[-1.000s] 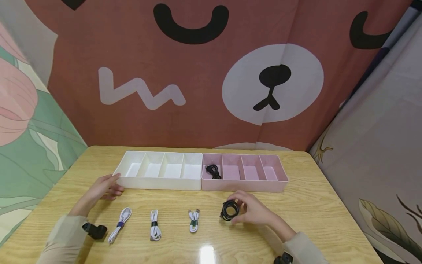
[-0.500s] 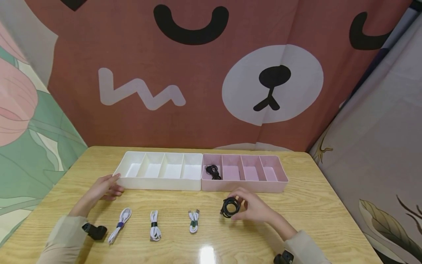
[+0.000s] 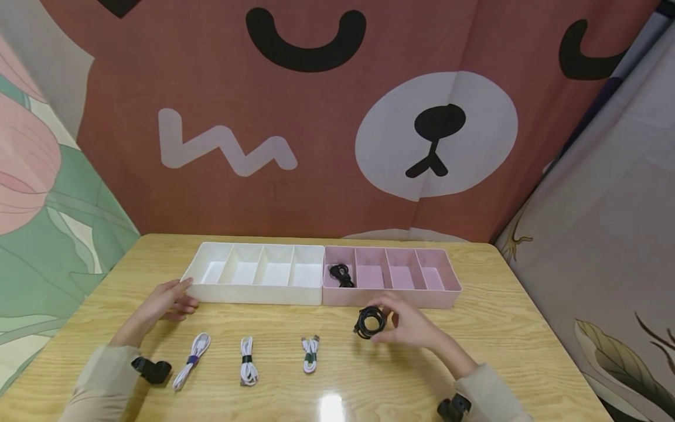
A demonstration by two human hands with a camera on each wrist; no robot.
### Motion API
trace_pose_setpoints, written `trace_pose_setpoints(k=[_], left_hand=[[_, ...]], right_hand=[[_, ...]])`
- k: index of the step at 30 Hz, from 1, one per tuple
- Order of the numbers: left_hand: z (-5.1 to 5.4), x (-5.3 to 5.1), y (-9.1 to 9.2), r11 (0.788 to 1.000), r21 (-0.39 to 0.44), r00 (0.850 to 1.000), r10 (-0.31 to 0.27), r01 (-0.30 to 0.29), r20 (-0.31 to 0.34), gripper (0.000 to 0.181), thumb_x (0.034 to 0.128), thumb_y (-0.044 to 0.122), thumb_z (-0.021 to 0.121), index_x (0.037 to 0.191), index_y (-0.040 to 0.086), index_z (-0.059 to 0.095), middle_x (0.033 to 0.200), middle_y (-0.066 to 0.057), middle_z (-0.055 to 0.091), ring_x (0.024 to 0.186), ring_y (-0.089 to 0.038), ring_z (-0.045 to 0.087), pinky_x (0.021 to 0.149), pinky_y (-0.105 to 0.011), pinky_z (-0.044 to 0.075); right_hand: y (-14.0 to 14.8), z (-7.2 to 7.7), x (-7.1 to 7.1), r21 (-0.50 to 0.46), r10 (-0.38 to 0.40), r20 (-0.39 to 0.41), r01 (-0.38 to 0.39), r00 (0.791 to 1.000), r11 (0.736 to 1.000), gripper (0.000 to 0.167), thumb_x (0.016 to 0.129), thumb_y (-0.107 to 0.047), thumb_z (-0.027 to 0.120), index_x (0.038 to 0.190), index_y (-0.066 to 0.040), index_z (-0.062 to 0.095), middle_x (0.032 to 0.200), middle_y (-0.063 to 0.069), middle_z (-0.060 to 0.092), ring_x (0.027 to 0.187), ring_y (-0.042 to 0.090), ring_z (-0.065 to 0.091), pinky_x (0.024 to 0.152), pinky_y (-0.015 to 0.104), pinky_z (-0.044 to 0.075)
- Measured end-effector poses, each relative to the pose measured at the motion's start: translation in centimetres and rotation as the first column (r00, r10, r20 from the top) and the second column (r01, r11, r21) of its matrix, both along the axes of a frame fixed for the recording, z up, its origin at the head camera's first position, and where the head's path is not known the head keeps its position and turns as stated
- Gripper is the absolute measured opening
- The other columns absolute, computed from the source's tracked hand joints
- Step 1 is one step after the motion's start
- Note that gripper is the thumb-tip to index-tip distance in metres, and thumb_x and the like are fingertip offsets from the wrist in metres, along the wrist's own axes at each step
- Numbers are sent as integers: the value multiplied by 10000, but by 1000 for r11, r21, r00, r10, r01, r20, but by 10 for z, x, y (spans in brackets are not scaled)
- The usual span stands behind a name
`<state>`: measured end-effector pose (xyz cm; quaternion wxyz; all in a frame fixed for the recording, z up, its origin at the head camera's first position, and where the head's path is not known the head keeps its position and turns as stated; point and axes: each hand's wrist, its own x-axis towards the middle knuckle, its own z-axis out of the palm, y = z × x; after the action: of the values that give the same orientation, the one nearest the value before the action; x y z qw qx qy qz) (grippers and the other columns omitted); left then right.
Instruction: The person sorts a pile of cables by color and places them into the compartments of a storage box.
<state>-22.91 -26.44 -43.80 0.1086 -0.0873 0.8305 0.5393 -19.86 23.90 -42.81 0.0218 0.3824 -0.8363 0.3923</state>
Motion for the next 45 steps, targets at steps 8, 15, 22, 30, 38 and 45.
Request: trace_pose_setpoints(k=[8,15,22,30,38,45], left_hand=[[-1,1,-2,999,34,999,-26,26,-26,726,917,537,392,1220,-121,345,753,-57,640,644,-150,610,562,-315,497],[-2,0,-2,999,39,1000,-15,16,-14,702,916,530,398,1214,-104,344,734,-27,639,638,-132,609,565,-306,501],[-1,0,0,1000,17,1000,-2,2,8,637,952,474,361,1244,-92,336,745,-30,638,649,-142,609,579,-323,505],[-2,-1,-1,999,30,1000,-10,10,0,629,956,462,360,1237,-101,337,751,-37,635,646,-139,606,584,-320,512],[-2,-2,-1,999,26,1000,-30,30,-2,615,968,435,347,1247,-112,329,761,-41,635,646,-136,603,582,-326,511],[-1,-1,-1,1000,15,1000,-27,28,-4,615,968,436,346,1244,-113,329,764,-43,635,648,-136,604,582,-322,511]], right_hand=[[0,7,-3,4,-8,4,8,1000,1000,524,668,-159,813,1112,-46,558,1004,11,553,727,112,484,522,262,417],[-4,22,-4,-32,2,-32,-3,999,999,524,618,-16,815,1078,-27,565,922,88,555,670,177,482,487,300,400],[-15,51,4,-44,18,-66,-21,998,999,503,589,77,792,1029,36,551,884,148,550,618,185,472,460,324,401],[-17,63,5,-17,-42,-71,41,997,999,490,605,37,801,1031,21,559,887,138,548,636,102,446,450,311,398],[-1,40,-15,-8,-98,-45,98,994,995,527,631,-46,818,1092,-29,563,963,67,537,634,265,469,472,285,401],[0,41,-20,-14,-129,-58,128,990,992,532,643,-98,824,1108,-47,570,1011,85,549,660,211,484,487,251,404]])
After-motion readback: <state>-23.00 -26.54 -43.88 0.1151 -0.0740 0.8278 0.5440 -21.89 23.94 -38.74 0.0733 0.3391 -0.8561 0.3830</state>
